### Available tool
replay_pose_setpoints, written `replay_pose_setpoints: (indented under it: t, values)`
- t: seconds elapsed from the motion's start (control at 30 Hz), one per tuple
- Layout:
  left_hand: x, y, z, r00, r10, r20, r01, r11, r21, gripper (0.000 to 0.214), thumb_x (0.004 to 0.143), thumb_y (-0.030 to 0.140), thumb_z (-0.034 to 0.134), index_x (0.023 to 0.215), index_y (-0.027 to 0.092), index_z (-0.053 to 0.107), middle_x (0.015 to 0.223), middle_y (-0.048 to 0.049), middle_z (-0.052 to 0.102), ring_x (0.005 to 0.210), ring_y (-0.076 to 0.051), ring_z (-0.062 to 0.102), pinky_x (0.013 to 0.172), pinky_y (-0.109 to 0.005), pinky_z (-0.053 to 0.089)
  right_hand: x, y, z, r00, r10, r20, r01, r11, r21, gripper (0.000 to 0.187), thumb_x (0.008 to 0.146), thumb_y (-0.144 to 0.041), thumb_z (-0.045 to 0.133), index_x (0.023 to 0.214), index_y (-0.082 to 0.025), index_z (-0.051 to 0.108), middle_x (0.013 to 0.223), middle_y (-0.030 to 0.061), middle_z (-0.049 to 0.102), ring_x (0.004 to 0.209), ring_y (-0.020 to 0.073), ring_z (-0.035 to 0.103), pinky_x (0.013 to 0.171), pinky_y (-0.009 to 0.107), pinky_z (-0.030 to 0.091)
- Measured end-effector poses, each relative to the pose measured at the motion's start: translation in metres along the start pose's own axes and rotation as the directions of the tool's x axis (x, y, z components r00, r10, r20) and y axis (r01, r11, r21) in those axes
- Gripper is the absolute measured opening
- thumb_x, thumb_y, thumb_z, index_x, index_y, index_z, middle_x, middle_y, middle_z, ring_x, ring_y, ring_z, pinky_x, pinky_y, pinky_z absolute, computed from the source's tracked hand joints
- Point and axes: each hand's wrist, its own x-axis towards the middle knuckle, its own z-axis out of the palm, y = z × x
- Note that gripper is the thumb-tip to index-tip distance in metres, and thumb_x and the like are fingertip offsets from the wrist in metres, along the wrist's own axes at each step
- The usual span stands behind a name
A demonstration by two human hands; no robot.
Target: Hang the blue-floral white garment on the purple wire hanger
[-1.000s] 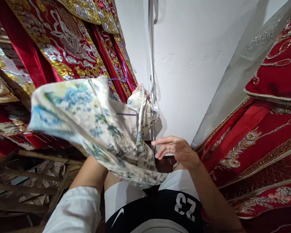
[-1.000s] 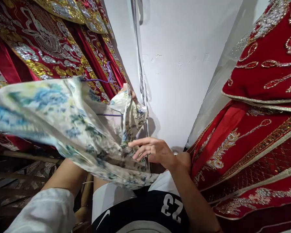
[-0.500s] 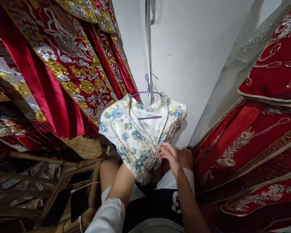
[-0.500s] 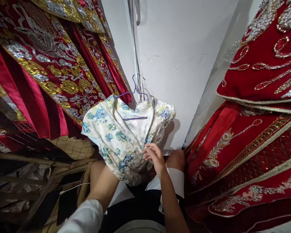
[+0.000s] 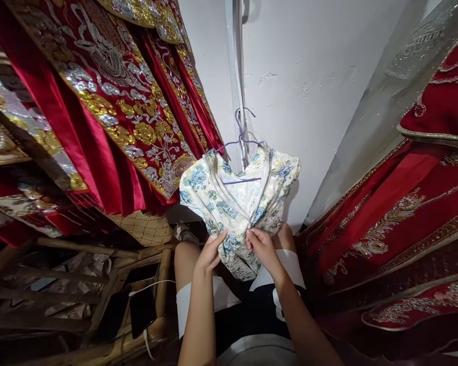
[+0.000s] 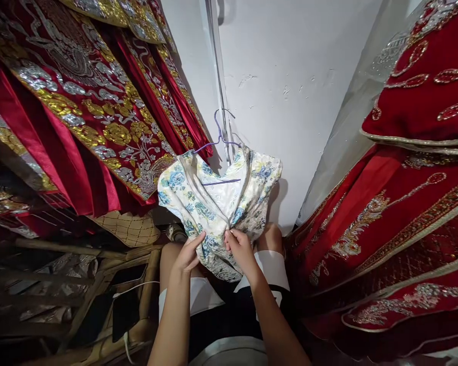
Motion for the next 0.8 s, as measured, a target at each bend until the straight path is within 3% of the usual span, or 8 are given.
replay_pose_setpoints:
  t: [0.2,0.33,0.43,0.53,0.57,0.6,0.7,0.8]
  values:
    - [0.002,-0.005,0.003,0.995,-0.016,-0.097,0.014,1.000,-0.020,0.057,0.060,0.056,0.084,0.108,0.028,0.072,0.123,-0.0091,0.073,0.138,-0.035,0.053,0.117,-0.046,0.044,0.000,-0.006,-0.002,0.997,-0.019,-0.078,0.021,0.999,0.027,0.037,0.086,-0.051,0.061,0.065,-0.023,0.048,0.054,-0.0033,0.048,0.051,0.0121,0.042,0.051,0.026,0.034]
    - [0.009,-0.011,-0.001,0.945,0.158,-0.287,-0.135,0.986,0.098,0.050,0.072,0.056,0.072,0.113,0.027,0.066,0.117,-0.0087,0.073,0.131,-0.035,0.059,0.109,-0.049,0.049,-0.003,-0.007,-0.009,0.983,-0.037,-0.182,0.024,0.997,-0.077,0.027,0.080,-0.033,0.057,0.056,-0.021,0.053,0.049,-0.0021,0.047,0.050,0.0123,0.042,0.050,0.026,0.032]
    - [0.011,-0.016,0.000,0.717,0.386,-0.581,-0.245,0.919,0.308,0.047,0.084,0.054,0.057,0.122,0.026,0.055,0.124,-0.0105,0.065,0.128,-0.033,0.058,0.106,-0.051,0.050,-0.005,-0.003,-0.011,0.978,-0.036,-0.207,0.016,0.995,-0.101,0.024,0.076,-0.030,0.058,0.054,-0.021,0.056,0.048,-0.0020,0.048,0.050,0.0126,0.044,0.051,0.026,0.033]
    - [0.004,-0.024,0.012,0.474,0.587,-0.657,-0.270,0.806,0.526,0.047,0.090,0.051,0.052,0.129,0.026,0.041,0.138,-0.0149,0.050,0.132,-0.030,0.052,0.109,-0.049,0.046,-0.004,0.002,-0.010,0.978,-0.008,-0.209,-0.003,0.999,-0.049,0.023,0.075,-0.031,0.057,0.054,-0.020,0.057,0.048,-0.0020,0.049,0.050,0.0126,0.044,0.051,0.026,0.033]
    - [0.001,-0.028,0.019,0.477,0.635,-0.607,-0.287,0.766,0.576,0.044,0.091,0.050,0.052,0.126,0.027,0.041,0.137,-0.0150,0.049,0.132,-0.030,0.051,0.110,-0.048,0.045,-0.003,0.003,-0.009,0.979,0.011,-0.202,-0.018,0.999,-0.033,0.022,0.074,-0.031,0.057,0.054,-0.020,0.058,0.047,-0.0021,0.049,0.049,0.0126,0.044,0.051,0.026,0.033]
    - [-0.003,-0.033,0.027,0.542,0.661,-0.519,-0.313,0.732,0.605,0.038,0.092,0.049,0.052,0.122,0.027,0.044,0.133,-0.0142,0.051,0.130,-0.029,0.052,0.110,-0.047,0.044,-0.002,0.004,-0.008,0.981,0.029,-0.191,-0.034,0.999,-0.020,0.022,0.073,-0.031,0.057,0.055,-0.020,0.059,0.047,-0.0022,0.049,0.049,0.0126,0.044,0.050,0.025,0.033]
    - [-0.012,-0.052,0.053,0.813,0.564,-0.145,-0.402,0.724,0.560,0.024,0.091,0.042,0.054,0.111,0.029,0.052,0.114,-0.0106,0.061,0.117,-0.029,0.059,0.104,-0.044,0.046,0.000,0.005,-0.007,0.989,0.058,-0.135,-0.060,0.998,-0.007,0.021,0.073,-0.031,0.058,0.056,-0.019,0.060,0.045,-0.0024,0.050,0.047,0.0119,0.043,0.049,0.025,0.032]
    - [-0.014,-0.070,0.068,0.893,0.450,-0.012,-0.391,0.788,0.476,0.018,0.087,0.032,0.054,0.104,0.028,0.054,0.095,-0.0058,0.064,0.092,-0.026,0.064,0.085,-0.039,0.050,-0.002,0.008,-0.007,0.995,0.077,-0.061,-0.078,0.997,-0.006,0.021,0.075,-0.031,0.057,0.058,-0.018,0.062,0.045,-0.0019,0.053,0.044,0.0115,0.045,0.048,0.024,0.031]
